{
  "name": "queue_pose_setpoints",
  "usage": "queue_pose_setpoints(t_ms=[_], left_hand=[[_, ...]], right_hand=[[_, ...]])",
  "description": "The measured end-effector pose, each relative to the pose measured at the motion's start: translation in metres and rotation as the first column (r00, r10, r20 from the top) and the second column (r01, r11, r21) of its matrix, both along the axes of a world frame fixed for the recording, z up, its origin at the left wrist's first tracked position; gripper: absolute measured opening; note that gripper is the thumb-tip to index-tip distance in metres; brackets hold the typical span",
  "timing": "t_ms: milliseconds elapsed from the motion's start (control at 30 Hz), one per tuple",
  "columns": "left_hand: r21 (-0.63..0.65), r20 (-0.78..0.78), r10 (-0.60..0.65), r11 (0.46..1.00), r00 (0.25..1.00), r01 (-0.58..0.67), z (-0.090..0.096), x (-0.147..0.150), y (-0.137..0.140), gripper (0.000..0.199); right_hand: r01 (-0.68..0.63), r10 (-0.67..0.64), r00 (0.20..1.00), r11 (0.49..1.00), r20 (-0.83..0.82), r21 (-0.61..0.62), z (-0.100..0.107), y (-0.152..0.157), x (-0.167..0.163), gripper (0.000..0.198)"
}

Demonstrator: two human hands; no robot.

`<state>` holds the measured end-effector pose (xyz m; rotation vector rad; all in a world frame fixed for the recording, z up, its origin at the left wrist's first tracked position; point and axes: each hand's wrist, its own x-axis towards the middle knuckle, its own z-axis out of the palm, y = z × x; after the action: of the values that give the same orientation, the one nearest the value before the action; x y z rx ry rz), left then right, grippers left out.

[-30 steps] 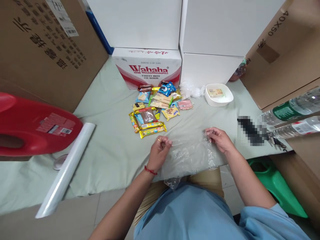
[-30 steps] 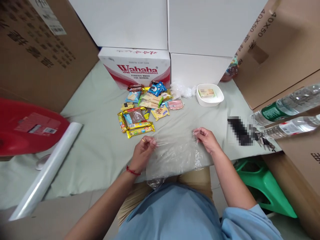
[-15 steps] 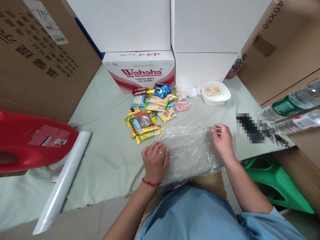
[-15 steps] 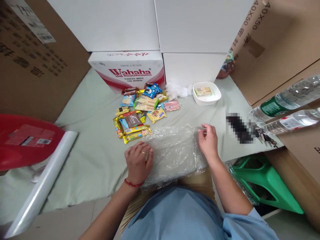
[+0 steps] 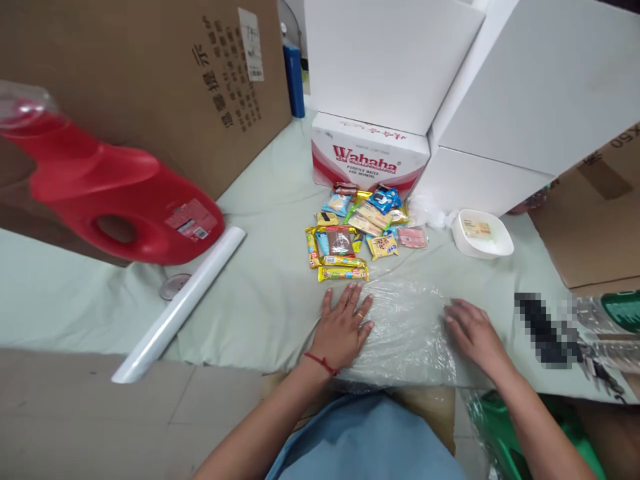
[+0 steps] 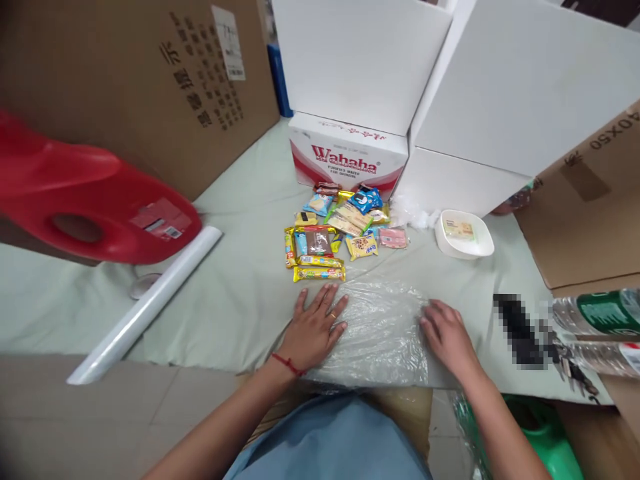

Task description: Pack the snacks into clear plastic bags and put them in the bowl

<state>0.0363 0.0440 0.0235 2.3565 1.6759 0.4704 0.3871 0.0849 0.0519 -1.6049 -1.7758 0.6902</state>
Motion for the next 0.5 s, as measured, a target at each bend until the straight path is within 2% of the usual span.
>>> queue_pose_setpoints(t_ms=[100, 233, 267, 333, 400, 500], left_hand=[[0.0, 0.024, 0.001, 1.0, 1.0, -0.001, -0.001, 0.001, -0.001, 0.055], [0.001, 0.029, -0.007, 1.0, 1.0, 0.007, -0.001, -0.001, -0.001, 0.057], [0.004, 0.029, -0.01, 1.0, 1.0, 0.01, -0.002, -0.001, -0.002, 0.057], [0.015, 0.03, -0.01, 1.0, 0.999, 0.009, -0.003, -0.002, -0.002, 0.056], [0.025, 0.038, -0.004, 1.0, 0.999, 0.003, -0.004, -0.001, -0.001, 0.056], [0.027, 0.05, 0.006, 1.0, 0.999, -0.007, -0.005, -0.001, -0.001, 0.056]], right_hand=[[-0.008, 0.004, 0.999, 0.995, 0.044, 0.102, 0.027, 0.036, -0.036, 0.022], [-0.192, 0.178, 0.973, 0.977, 0.148, 0.087, 0.05, 0.092, -0.128, 0.018], [-0.218, 0.197, 0.944, 0.974, 0.264, 0.054, 0.053, 0.106, -0.153, 0.018], [-0.206, 0.22, 0.835, 0.975, 0.504, -0.085, 0.054, 0.13, -0.199, 0.022], [-0.168, 0.188, 0.81, 0.982, 0.555, -0.087, 0.051, 0.152, -0.231, 0.028], [-0.11, 0.089, 0.804, 0.994, 0.588, 0.0, 0.046, 0.177, -0.247, 0.035]])
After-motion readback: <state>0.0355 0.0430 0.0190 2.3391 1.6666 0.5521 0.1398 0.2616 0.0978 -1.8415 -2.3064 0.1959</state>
